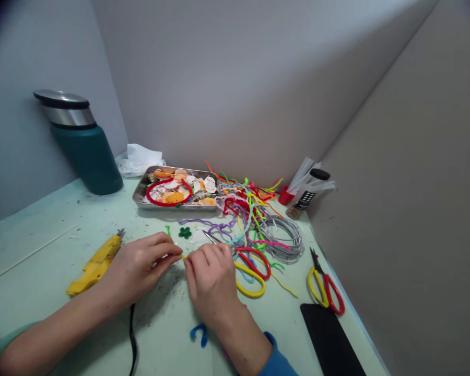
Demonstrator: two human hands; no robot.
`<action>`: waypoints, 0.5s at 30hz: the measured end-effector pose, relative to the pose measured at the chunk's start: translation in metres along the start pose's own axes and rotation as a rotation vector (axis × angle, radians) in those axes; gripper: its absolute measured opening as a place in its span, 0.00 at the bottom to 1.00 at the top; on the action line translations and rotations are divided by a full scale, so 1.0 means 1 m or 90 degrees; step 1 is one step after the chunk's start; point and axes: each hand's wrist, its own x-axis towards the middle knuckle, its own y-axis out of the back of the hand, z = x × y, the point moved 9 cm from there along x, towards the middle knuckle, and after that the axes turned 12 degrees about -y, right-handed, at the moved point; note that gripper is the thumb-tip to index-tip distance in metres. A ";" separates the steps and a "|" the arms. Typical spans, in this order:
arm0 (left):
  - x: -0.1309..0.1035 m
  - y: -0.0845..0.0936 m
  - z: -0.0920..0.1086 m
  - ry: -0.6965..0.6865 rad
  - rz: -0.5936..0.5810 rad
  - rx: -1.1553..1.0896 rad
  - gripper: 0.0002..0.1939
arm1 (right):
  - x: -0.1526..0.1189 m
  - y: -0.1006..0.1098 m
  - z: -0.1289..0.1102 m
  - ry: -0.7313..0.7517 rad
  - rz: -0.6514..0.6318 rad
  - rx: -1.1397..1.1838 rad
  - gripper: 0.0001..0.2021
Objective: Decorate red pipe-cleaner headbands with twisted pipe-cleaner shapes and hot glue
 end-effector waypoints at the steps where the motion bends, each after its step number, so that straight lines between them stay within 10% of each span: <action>1: 0.000 -0.001 0.001 -0.006 -0.008 0.011 0.12 | 0.000 0.001 0.001 -0.004 0.004 0.011 0.07; 15: 0.000 0.000 -0.014 0.171 0.088 -0.327 0.08 | -0.004 -0.010 0.032 -0.337 -0.023 0.515 0.08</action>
